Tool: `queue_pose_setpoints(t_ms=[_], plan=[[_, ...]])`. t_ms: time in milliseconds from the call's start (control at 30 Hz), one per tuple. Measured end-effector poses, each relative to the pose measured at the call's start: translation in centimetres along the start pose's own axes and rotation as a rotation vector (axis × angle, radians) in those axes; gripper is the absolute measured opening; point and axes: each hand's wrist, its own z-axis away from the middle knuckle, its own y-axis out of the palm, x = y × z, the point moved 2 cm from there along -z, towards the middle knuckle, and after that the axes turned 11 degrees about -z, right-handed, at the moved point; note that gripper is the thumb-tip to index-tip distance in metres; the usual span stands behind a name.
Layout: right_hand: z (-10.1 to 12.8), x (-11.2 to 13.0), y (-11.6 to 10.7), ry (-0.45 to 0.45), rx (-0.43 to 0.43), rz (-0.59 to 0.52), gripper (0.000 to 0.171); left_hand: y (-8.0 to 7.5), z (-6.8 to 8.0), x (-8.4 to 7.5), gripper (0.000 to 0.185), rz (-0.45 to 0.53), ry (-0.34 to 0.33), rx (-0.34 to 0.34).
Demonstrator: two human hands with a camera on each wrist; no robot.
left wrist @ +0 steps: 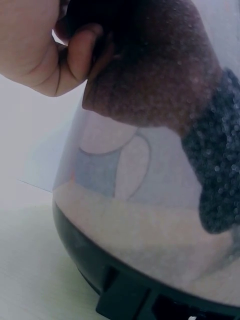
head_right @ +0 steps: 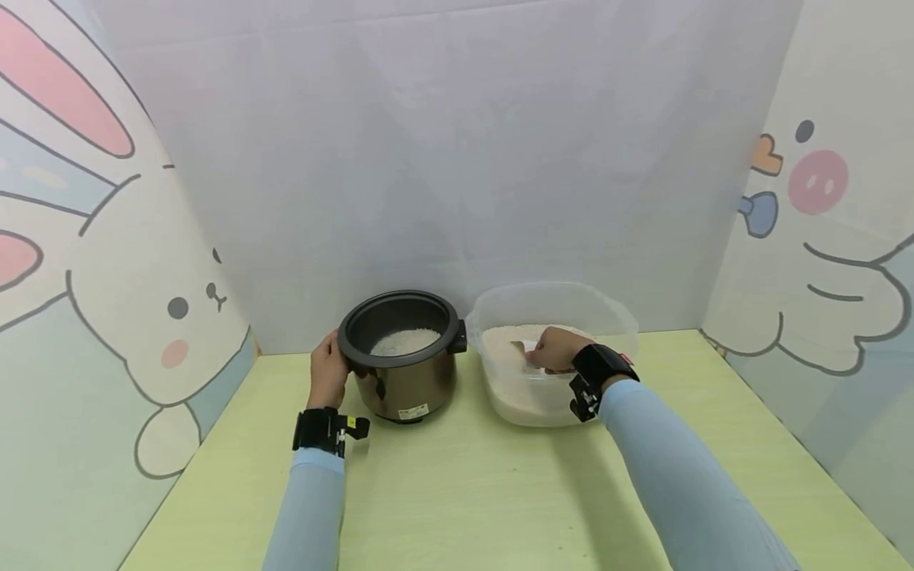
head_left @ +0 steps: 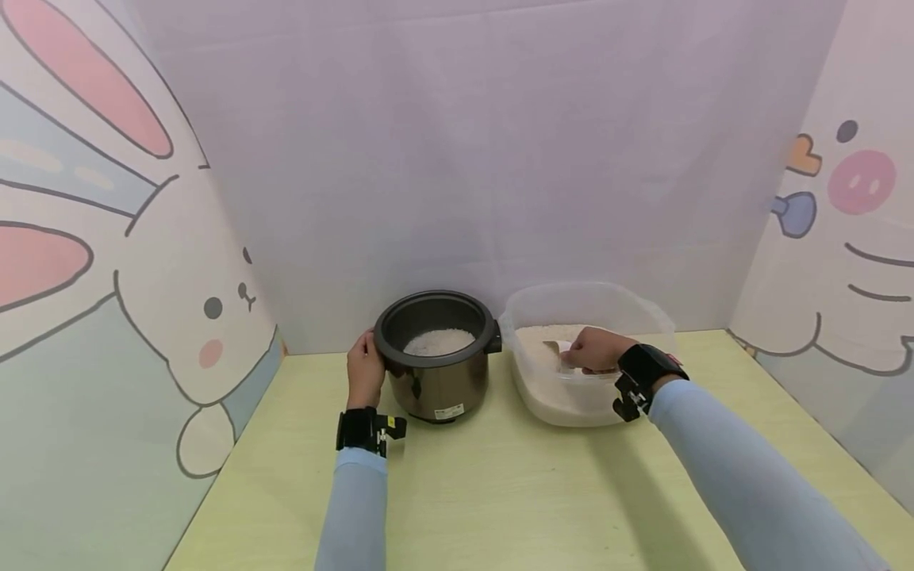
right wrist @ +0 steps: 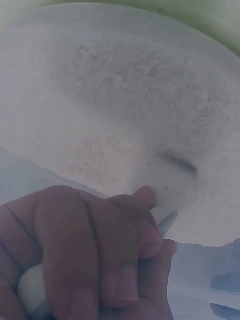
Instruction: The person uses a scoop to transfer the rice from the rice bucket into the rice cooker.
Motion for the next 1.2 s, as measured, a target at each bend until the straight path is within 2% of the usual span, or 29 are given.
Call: queue_pose_setpoints(t_ms=[233, 533, 767, 1033, 1200], plan=[[0.3, 0.1, 0.3, 0.035, -0.022, -0.156, 0.043, -0.1, 0.1, 0.0, 0.041, -0.003, 0.009, -0.008], [0.3, -1.1, -0.1, 0.019, -0.036, -0.253, 0.039, -0.1, 0.3, -0.1, 0.041, 0.003, 0.012, -0.003], [0.8, -0.9, -0.2, 0.032, -0.053, -0.364, 0.044, -0.1, 0.3, -0.2, 0.041, 0.013, 0.011, 0.0], [1.1, -1.0, -0.6, 0.089, -0.086, -0.601, 0.05, 0.0, 0.1, -0.1, 0.041, 0.02, 0.014, 0.002], [1.2, -1.2, -0.8, 0.092, -0.115, -0.655, 0.05, 0.2, 0.0, -0.1, 0.041, 0.012, 0.007, -0.004]])
